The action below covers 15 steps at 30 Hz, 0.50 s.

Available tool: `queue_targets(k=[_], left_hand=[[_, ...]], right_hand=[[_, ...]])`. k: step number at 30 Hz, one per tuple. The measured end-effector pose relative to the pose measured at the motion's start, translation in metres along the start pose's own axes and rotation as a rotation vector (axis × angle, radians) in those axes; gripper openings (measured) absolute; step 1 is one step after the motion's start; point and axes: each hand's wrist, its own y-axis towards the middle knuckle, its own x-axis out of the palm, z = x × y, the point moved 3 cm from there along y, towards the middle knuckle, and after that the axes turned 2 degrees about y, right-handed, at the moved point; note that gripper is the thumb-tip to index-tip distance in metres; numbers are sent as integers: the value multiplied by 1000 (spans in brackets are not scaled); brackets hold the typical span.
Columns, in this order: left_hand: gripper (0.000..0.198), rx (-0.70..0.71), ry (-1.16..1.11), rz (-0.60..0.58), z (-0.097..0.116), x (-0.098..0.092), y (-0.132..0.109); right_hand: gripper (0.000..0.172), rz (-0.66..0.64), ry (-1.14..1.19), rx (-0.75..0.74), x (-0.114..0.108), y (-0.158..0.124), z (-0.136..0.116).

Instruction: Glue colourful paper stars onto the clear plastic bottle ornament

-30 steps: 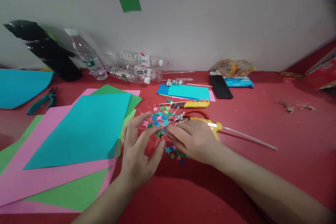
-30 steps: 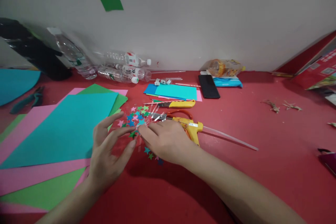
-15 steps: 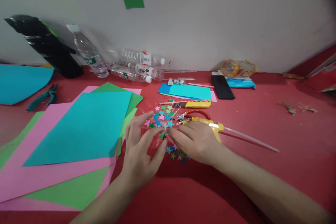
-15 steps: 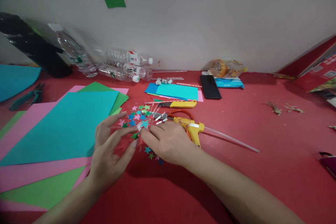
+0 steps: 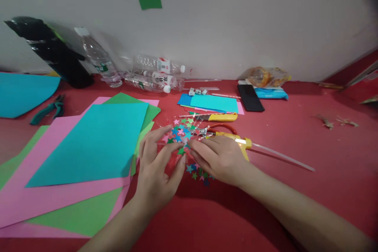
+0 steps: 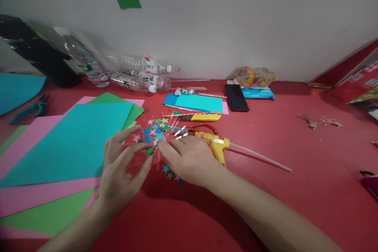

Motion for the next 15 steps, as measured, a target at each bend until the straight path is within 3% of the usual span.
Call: queue_targets(k=[9, 15], left_hand=[[26, -25, -9, 18, 2, -4, 1], [23, -27, -6, 40, 1, -8, 5]], right_hand=[[18, 95, 92, -27, -8, -5, 4], [18, 52, 78, -84, -13, -3, 5]])
